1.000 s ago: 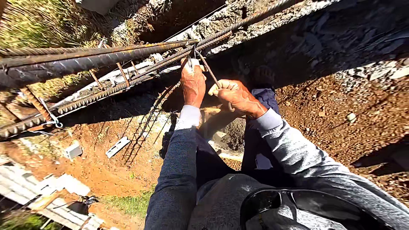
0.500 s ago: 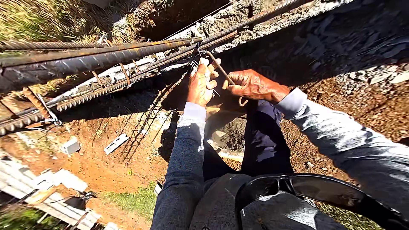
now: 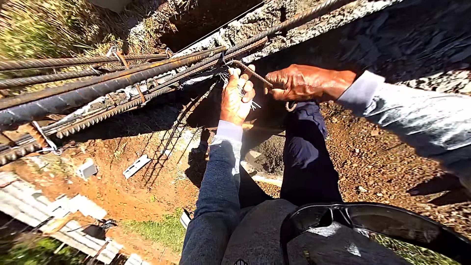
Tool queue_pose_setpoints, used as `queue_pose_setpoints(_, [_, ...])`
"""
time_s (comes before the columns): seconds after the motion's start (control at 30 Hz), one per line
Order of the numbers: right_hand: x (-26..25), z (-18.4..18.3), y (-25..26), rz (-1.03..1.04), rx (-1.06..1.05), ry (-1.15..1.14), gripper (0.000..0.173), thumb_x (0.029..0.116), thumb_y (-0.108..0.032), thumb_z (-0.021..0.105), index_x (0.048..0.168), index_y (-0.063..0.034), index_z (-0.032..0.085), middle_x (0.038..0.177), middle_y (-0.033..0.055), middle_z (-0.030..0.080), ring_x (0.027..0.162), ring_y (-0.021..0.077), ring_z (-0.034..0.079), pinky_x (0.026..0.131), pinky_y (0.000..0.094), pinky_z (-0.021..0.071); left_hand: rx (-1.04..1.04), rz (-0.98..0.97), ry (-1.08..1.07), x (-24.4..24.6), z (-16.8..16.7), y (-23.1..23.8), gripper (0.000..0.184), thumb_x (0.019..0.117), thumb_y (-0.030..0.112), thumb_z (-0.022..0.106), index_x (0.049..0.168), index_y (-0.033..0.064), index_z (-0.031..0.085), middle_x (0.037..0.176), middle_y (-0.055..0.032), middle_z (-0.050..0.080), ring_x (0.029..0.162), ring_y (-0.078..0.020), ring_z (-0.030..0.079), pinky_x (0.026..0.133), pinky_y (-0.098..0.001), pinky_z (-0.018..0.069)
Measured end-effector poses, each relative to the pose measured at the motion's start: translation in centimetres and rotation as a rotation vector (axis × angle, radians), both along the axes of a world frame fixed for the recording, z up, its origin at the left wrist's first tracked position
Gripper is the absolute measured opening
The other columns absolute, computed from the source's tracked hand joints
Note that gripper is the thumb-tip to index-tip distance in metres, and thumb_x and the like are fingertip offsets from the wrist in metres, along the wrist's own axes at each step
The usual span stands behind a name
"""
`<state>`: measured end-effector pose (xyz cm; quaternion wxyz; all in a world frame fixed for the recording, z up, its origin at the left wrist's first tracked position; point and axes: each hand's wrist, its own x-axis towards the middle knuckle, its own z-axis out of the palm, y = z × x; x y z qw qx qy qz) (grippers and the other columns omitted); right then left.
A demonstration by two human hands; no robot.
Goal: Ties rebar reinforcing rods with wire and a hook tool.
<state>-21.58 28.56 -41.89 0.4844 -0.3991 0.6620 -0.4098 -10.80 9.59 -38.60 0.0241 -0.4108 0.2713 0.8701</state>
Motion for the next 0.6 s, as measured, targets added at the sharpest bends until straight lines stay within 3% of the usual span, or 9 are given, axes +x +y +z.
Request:
queue_pose_setpoints(0.07, [-0.3, 0.4, -0.1, 0.034, 0.018, 0.077, 0.009, 0.0952, -0.027, 0.059, 0.099, -0.0196, 0.063, 0.070, -0.0015, 0.058, 0.061, 0.0160, 0.058, 0.056, 0.0437, 0.0475, 0.004, 0.013, 0.011, -0.1, -0.2, 0.2, 0.034, 0.1134, 0.037, 0.028, 0.116, 0.0119, 0.052, 0.095, -0.0060, 0.062, 0.050, -0.0063, 0.047, 0.041, -0.0180, 0.0378])
queue_pose_setpoints(0.17, [0.8, 1.2, -0.1, 0.042, 0.106, 0.193, 0.015, 0.0965, -0.029, 0.058, 0.103, -0.0171, 0.062, 0.073, 0.0043, 0.060, 0.068, 0.0264, 0.063, 0.060, 0.0525, 0.0495, -0.008, 0.011, 0.020, -0.3, -0.3, 0.7, 0.038, 0.1133, 0.038, 0.029, 0.117, 0.0097, 0.054, 0.102, -0.0080, 0.063, 0.050, -0.0059, 0.046, 0.041, -0.0173, 0.0385])
queue_pose_setpoints(0.27, [3.6, 3.4, -0.8, -0.044, 0.241, 0.354, 0.020, 0.1017, -0.028, 0.047, 0.105, -0.0113, 0.057, 0.068, 0.0123, 0.058, 0.066, 0.0386, 0.065, 0.057, 0.0576, 0.0478, -0.022, 0.003, 0.003, -0.3, -0.4, 0.8, 0.039, 0.1128, 0.041, 0.031, 0.114, 0.0102, 0.055, 0.098, -0.0066, 0.062, 0.049, -0.0061, 0.045, 0.040, -0.0173, 0.0384])
queue_pose_setpoints(0.37, [6.2, 6.1, -2.3, -0.118, 0.437, 0.436, 0.022, 0.1038, -0.021, 0.042, 0.116, -0.0059, 0.054, 0.069, 0.0194, 0.059, 0.066, 0.0469, 0.065, 0.052, 0.0594, 0.0486, -0.034, 0.012, -0.043, -0.5, -0.3, 0.9, 0.039, 0.1127, 0.043, 0.030, 0.108, 0.0125, 0.054, 0.090, -0.0051, 0.061, 0.048, -0.0067, 0.045, 0.038, -0.0171, 0.0366])
queue_pose_setpoints(0.43, [7.5, 7.1, -3.1, -0.148, 0.508, 0.447, 0.025, 0.1046, -0.020, 0.041, 0.120, -0.0051, 0.053, 0.070, 0.0202, 0.060, 0.067, 0.0479, 0.066, 0.052, 0.0595, 0.0493, -0.037, -0.005, -0.084, -0.6, -0.1, 0.7, 0.040, 0.1125, 0.044, 0.029, 0.108, 0.0130, 0.054, 0.086, -0.0040, 0.059, 0.049, -0.0069, 0.046, 0.039, -0.0171, 0.0367])
queue_pose_setpoints(0.5, [8.1, 7.1, -3.1, -0.169, 0.487, 0.453, 0.025, 0.1053, -0.022, 0.040, 0.117, -0.0040, 0.053, 0.068, 0.0197, 0.060, 0.065, 0.0473, 0.066, 0.052, 0.0592, 0.0494, -0.039, -0.025, -0.123, -0.8, 0.2, 0.6, 0.039, 0.1123, 0.045, 0.029, 0.108, 0.0138, 0.052, 0.084, -0.0029, 0.057, 0.048, -0.0062, 0.044, 0.038, -0.0165, 0.0360])
queue_pose_setpoints(0.6, [7.5, 7.0, -2.7, -0.115, 0.442, 0.318, 0.034, 0.1058, -0.034, 0.042, 0.122, -0.0066, 0.055, 0.078, 0.0187, 0.065, 0.075, 0.0452, 0.068, 0.061, 0.0626, 0.0515, -0.041, -0.063, -0.134, -0.8, 0.4, 0.2, 0.039, 0.1122, 0.045, 0.030, 0.107, 0.0135, 0.052, 0.084, -0.0031, 0.059, 0.047, -0.0059, 0.044, 0.037, -0.0166, 0.0352])
